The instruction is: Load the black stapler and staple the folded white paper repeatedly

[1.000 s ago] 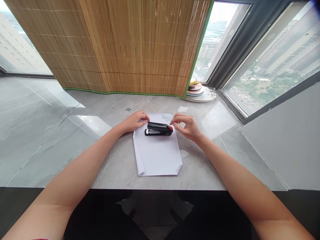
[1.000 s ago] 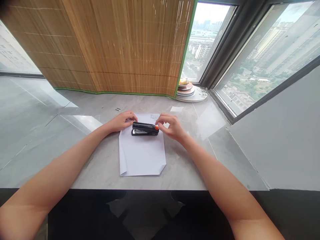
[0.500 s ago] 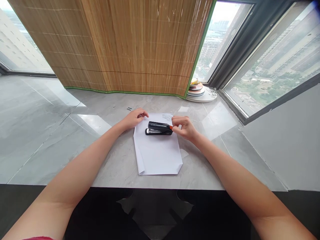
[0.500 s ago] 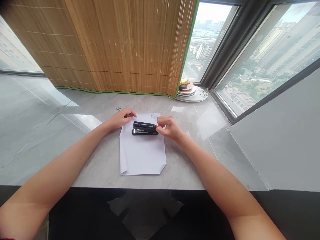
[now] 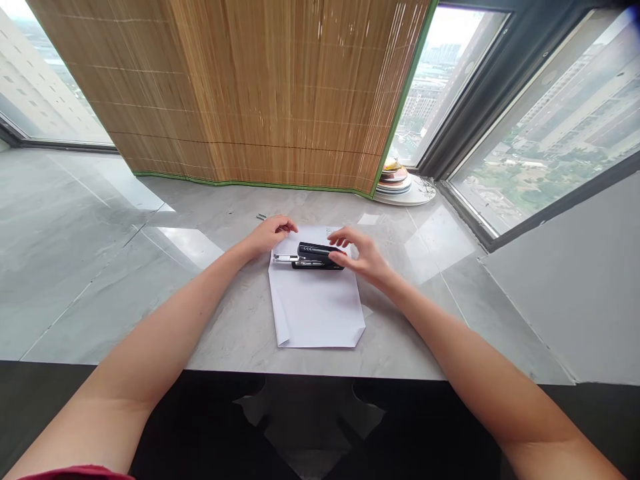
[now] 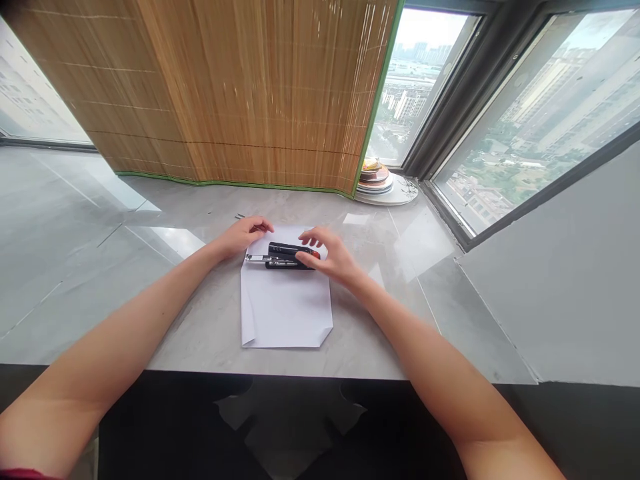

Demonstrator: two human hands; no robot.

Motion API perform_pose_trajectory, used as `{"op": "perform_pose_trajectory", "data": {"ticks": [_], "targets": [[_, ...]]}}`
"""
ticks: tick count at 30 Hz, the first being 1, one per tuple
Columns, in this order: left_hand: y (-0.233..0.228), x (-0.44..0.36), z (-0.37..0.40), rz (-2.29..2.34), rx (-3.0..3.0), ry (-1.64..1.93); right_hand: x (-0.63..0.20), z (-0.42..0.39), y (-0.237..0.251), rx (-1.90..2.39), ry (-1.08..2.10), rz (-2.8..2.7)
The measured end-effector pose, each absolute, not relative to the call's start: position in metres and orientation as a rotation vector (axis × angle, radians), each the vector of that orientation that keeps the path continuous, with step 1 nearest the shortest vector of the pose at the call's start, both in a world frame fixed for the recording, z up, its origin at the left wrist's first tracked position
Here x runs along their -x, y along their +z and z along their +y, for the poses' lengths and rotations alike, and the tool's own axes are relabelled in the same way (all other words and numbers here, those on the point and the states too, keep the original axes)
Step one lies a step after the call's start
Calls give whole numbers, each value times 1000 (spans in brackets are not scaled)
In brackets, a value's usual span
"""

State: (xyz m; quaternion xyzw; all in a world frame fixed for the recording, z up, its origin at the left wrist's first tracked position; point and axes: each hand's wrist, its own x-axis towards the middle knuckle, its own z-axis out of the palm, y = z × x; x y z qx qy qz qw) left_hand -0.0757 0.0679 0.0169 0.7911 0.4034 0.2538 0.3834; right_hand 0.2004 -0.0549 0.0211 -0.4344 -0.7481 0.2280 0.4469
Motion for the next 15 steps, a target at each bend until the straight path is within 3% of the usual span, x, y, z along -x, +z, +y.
{"op": "perform_pose_trajectory", "data": {"ticks": [8,12,15], "targets": [[17,74,68,1015,-1982,750,-186,-58,7,1123,497,-1954],[25,67,61,943,-1563,1019,-190,-64,17,1065,168,-1851],[31,58,52,820,-1123,852,-194,-65,23,997,-45,-1902]]}}
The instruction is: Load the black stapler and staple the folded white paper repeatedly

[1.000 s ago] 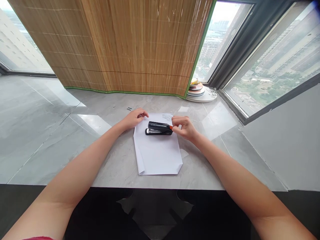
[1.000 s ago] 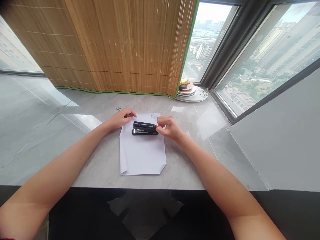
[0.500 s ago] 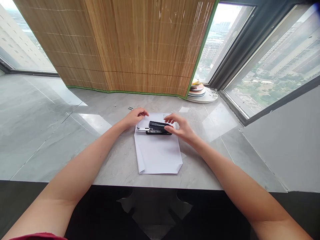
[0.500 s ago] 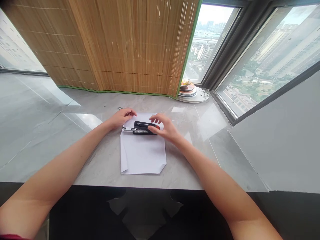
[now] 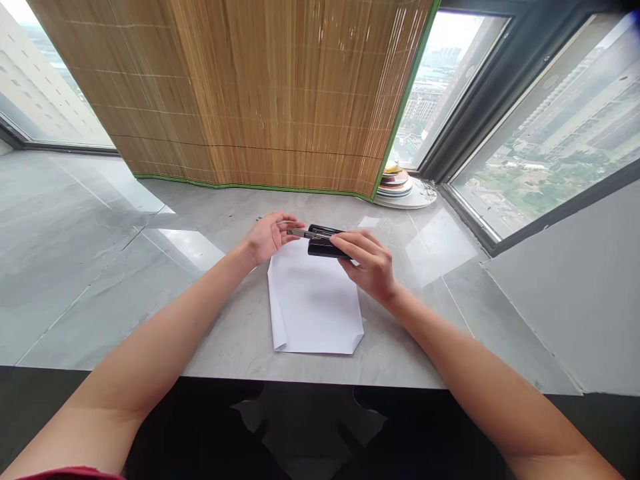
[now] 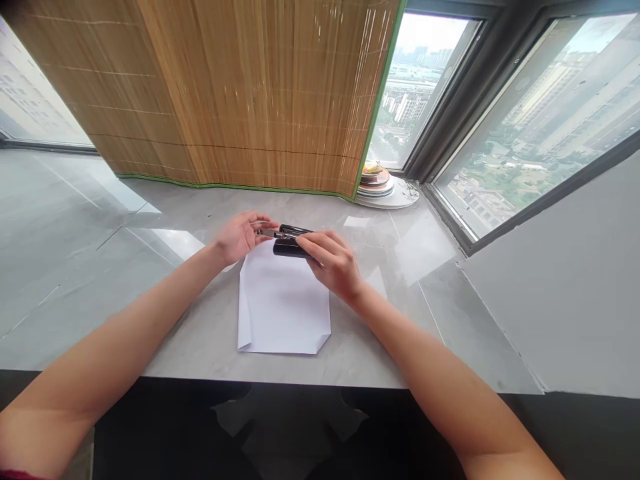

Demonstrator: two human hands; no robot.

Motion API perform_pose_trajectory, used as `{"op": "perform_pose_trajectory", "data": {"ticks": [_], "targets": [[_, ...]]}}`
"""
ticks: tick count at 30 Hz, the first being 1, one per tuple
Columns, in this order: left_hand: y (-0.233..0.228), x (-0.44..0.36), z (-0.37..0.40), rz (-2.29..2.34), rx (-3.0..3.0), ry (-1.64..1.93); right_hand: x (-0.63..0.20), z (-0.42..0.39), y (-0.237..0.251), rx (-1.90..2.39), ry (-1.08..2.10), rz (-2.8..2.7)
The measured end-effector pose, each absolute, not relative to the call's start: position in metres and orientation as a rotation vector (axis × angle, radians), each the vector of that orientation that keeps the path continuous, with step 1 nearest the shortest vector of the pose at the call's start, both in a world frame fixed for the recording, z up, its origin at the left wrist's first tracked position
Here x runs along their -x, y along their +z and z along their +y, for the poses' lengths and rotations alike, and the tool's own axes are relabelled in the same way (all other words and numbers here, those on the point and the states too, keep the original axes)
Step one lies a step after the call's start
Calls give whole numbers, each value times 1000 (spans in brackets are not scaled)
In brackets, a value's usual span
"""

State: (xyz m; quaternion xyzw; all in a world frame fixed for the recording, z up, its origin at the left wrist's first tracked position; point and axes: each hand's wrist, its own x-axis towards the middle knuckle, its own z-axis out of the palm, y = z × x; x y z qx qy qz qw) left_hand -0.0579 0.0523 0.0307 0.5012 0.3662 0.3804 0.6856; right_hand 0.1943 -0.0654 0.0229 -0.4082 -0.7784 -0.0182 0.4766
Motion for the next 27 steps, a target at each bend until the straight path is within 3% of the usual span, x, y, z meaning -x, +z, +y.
{"op": "perform_pose_trajectory", "data": {"ticks": [4,11,16,20,27], "targets": [[34,51,44,745,-891,560,-199,-62,21,964,-158,-2034],[28,54,46,748,-809,649,-202,-56,16,960,-69,-2169],[24,55,51,790,-785,754,-197,-61,21,1031,-100,-1809],[24,55,52,879,-833,852,-194,-70,30,1061,211,-1703],[26,51,42,749,-1089,778,-185,-70,24,923,771,-1980]]}}
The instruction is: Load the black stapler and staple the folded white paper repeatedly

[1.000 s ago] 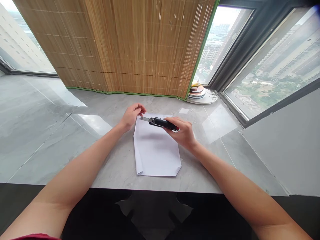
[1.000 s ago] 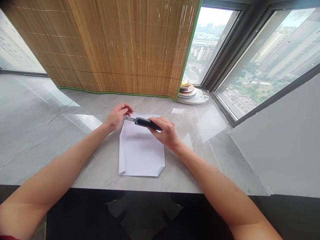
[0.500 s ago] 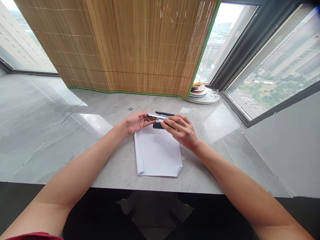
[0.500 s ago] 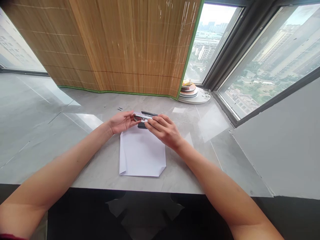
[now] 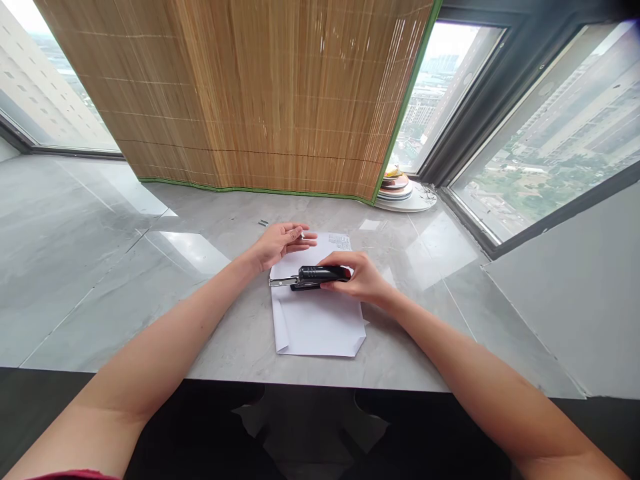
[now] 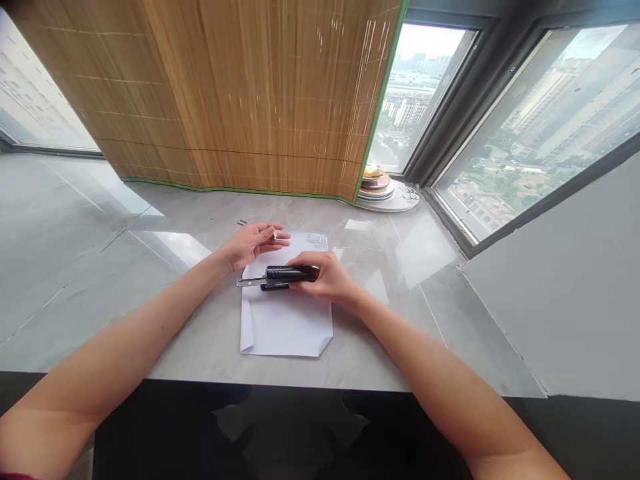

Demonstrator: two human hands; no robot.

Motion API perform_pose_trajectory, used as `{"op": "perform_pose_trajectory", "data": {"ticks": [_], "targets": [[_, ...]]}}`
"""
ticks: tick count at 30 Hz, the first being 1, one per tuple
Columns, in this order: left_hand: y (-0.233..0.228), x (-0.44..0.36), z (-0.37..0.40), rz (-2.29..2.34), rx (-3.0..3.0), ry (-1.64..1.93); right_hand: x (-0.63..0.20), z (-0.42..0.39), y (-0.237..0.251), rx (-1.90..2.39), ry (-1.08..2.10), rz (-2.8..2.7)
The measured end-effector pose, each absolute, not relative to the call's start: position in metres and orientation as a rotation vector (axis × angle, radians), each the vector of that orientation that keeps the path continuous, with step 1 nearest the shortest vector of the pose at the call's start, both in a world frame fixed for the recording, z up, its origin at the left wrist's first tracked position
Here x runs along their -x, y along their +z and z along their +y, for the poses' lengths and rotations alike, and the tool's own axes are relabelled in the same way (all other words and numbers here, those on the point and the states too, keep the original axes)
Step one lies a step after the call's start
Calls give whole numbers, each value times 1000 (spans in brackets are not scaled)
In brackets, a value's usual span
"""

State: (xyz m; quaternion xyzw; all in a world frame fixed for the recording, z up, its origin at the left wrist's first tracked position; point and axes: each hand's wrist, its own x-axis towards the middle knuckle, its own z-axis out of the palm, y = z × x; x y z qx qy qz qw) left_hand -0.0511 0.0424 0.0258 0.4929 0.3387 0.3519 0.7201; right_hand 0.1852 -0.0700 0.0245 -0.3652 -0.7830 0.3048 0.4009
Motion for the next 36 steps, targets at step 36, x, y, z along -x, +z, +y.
{"op": "perform_pose_trajectory", "data": {"ticks": [36], "targets": [[35,46,29,279,-1907,1058,-171,-68,28,896,537,-1630]]}}
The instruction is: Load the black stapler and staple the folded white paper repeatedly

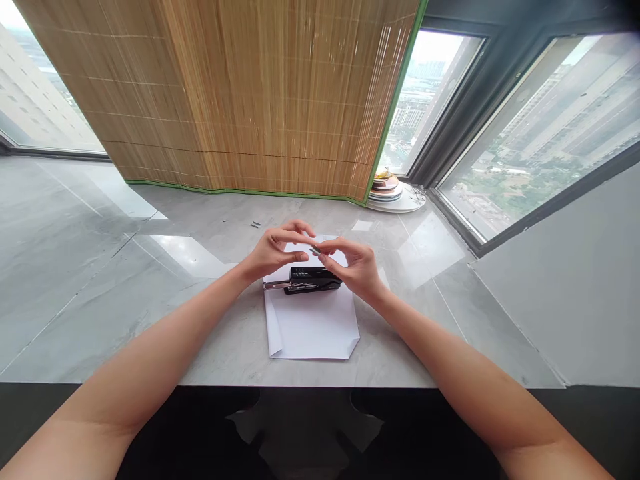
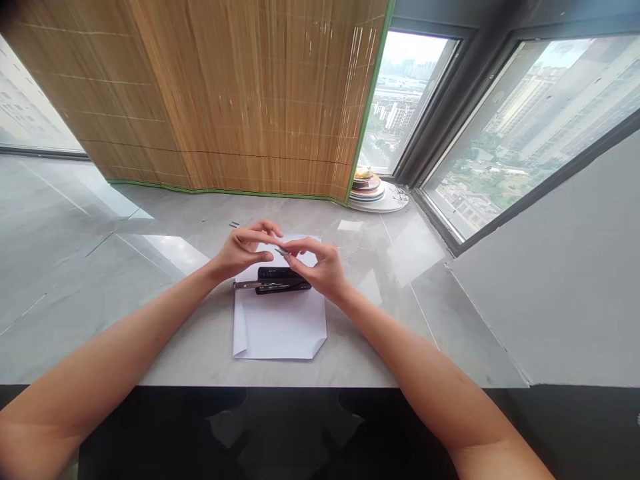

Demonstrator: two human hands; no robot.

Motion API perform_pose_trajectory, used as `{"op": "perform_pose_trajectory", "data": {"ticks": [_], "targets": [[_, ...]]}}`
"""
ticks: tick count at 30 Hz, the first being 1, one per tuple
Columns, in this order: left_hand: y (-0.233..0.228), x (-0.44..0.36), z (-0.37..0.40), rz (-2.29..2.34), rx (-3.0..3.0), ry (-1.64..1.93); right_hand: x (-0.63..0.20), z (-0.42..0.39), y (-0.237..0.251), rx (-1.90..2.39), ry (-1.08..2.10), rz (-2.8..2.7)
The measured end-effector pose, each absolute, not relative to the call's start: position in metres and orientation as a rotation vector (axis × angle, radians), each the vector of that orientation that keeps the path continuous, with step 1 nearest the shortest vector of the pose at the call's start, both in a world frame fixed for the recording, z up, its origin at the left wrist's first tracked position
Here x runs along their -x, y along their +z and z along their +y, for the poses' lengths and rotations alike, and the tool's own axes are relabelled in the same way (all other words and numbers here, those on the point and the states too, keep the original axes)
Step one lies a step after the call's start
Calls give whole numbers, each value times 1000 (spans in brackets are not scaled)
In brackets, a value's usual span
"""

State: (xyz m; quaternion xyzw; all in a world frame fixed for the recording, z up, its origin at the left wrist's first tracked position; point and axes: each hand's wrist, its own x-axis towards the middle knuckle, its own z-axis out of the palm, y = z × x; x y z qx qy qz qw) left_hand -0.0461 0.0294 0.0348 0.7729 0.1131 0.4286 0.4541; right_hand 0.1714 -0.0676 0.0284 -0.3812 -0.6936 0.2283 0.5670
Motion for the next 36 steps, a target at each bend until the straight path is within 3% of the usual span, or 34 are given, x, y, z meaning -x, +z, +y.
{"op": "perform_pose_trajectory", "data": {"ticks": [3,6,9,13,17,24,31,36], "targets": [[35,62,44,471,-2014,1075,-187,-57,29,1006,404,-1585],[29,93,71,1027,-2254,1080,-223,-39,27,1196,238,-1530],[14,126,98,1386,-2451,787,-270,-22,19,1478,71,-1497],[0,144,114,1475,-2493,496,-312,-10,1,1845,31,-1452],[4,141,110,1488,-2482,603,-322,-3,-16,1967,-28,-1491],[17,116,89,1403,-2147,938,-302,-9,1,1748,-103,-1493],[8,72,72,983,-1755,987,-201,-51,27,1037,551,-2036],[3,64,69,870,-1605,969,-174,-62,18,1018,618,-2266]]}}
